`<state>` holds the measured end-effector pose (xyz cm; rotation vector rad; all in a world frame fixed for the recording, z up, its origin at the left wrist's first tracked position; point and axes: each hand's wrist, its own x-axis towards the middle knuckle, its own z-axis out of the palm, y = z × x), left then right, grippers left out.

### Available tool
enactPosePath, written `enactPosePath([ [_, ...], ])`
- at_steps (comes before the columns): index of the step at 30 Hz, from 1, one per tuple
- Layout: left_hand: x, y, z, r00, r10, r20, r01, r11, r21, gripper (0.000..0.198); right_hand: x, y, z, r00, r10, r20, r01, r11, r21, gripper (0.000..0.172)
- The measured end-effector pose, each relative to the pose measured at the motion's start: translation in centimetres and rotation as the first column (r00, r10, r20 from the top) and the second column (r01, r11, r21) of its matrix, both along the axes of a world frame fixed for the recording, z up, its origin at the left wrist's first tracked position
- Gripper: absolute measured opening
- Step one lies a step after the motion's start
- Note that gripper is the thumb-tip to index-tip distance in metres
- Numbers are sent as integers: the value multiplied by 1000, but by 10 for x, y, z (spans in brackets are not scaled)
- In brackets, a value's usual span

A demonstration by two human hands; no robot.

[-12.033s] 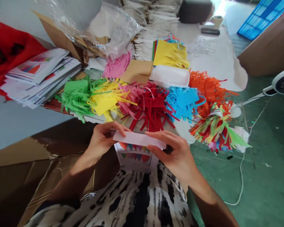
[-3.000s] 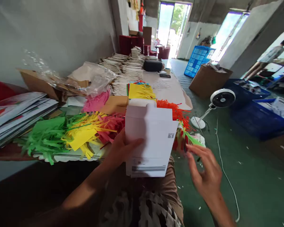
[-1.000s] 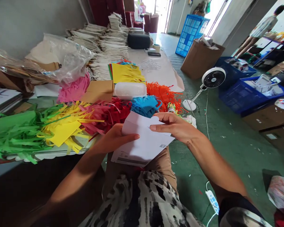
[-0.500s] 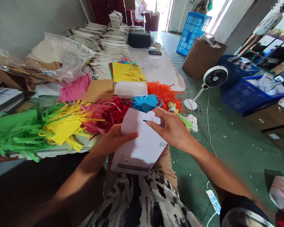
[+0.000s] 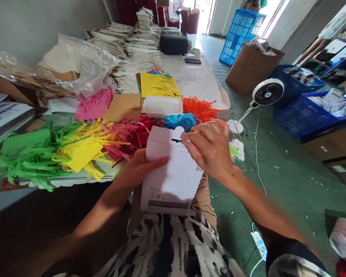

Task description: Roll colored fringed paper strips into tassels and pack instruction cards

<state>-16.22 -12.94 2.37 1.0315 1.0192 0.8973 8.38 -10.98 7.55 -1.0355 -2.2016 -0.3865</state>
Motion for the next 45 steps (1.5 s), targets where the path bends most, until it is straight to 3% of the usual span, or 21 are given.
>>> enactPosePath([
  [5,0,-2,-1,998,54,30,-53,997,-47,54,4,1,6,994,-37,-107,52,989,139,2],
  [7,-1,-3,-2,997,72,42,-70,997,-42,54,5,-4,7,989,-47,-138,63,992,111,6],
  [12,-1,-3,-3,989,145,20,-146,989,33,55,-2,-19,1,997,-52,59,53,998,-23,31],
  [17,0,-4,-3,979,185,-89,-167,970,176,50,-8,-25,-4,1000,4,4,-4,1000,-30,7],
  [20,1,-3,-2,972,213,-101,-186,956,228,49,-7,-30,-2,998,51,25,-51,999,13,13],
  [28,-2,2,7,986,141,-92,-109,949,295,48,-5,-46,5,992,117,46,-117,993,-3,21],
  [36,-2,-5,7,973,163,-165,-89,919,384,39,-12,-53,7,993,112,29,-114,991,68,19],
  [45,1,-5,0,965,175,-195,-85,913,399,38,-11,-54,-6,998,47,32,-48,998,40,20],
])
